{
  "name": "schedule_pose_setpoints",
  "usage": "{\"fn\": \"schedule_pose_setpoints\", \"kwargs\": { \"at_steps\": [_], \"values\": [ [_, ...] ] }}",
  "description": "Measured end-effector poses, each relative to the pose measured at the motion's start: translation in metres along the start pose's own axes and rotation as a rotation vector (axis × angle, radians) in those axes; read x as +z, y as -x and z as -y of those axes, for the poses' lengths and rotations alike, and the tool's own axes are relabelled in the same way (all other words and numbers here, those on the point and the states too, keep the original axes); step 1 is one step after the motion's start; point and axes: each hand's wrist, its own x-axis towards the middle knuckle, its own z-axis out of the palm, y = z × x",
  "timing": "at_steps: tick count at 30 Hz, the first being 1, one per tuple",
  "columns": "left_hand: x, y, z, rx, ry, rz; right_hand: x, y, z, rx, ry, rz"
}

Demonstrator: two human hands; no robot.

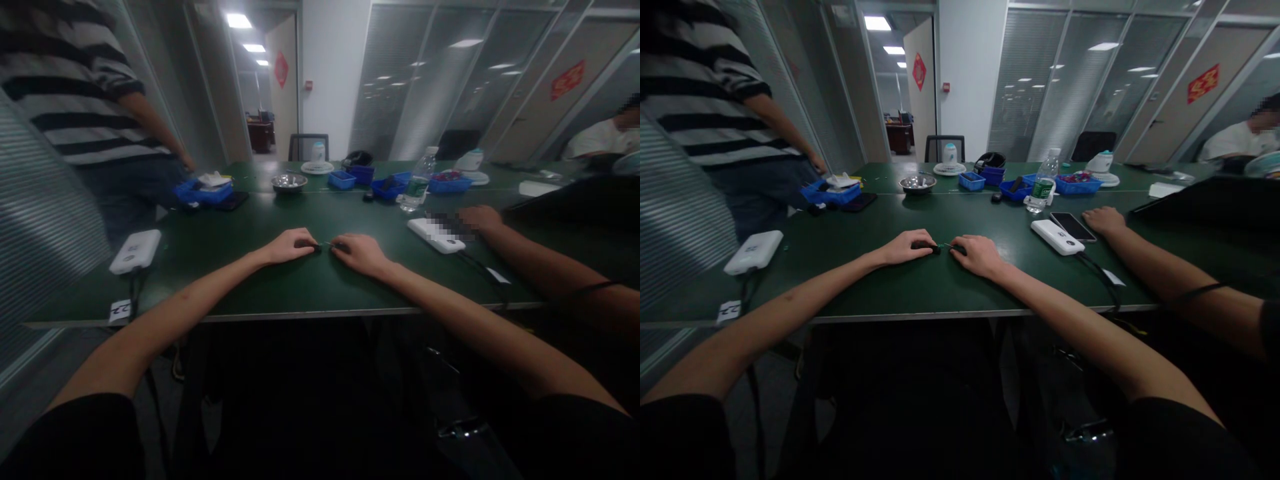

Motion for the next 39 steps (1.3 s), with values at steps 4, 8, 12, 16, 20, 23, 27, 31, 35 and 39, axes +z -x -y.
{"fn": "schedule_pose_setpoints", "kwargs": {
  "at_steps": [4,8,12,16,20,23,27,31,35,39],
  "values": [
    [0.001,0.0,-0.006,0.057,-0.052,0.02,0.002,-0.001,-0.002,0.037,0.018,-0.016],
    [0.004,-0.003,-0.01,0.068,-0.111,0.077,0.003,-0.001,-0.003,0.075,0.033,-0.006],
    [-0.004,-0.003,-0.001,0.049,-0.212,0.06,0.002,-0.001,-0.003,0.077,0.028,-0.002],
    [-0.027,0.005,0.023,-0.007,-0.233,0.016,0.001,-0.001,-0.004,0.076,0.008,0.001],
    [-0.054,0.019,0.053,-0.171,-0.256,-0.045,0.002,-0.001,-0.005,0.064,-0.011,-0.005],
    [-0.073,0.031,0.069,-0.301,-0.328,-0.093,0.002,-0.001,-0.005,0.062,-0.017,-0.002],
    [-0.095,0.046,0.078,-0.47,-0.422,-0.13,0.001,0.0,-0.004,0.069,-0.017,0.004],
    [-0.116,0.065,0.089,-0.623,-0.45,-0.199,-0.001,0.0,-0.003,0.076,-0.019,0.013],
    [-0.135,0.091,0.11,-0.785,-0.445,-0.301,-0.001,-0.001,-0.003,0.078,-0.023,0.014],
    [-0.148,0.116,0.128,-0.983,-0.517,-0.529,0.0,-0.001,-0.005,0.076,-0.009,0.014]
  ]
}}
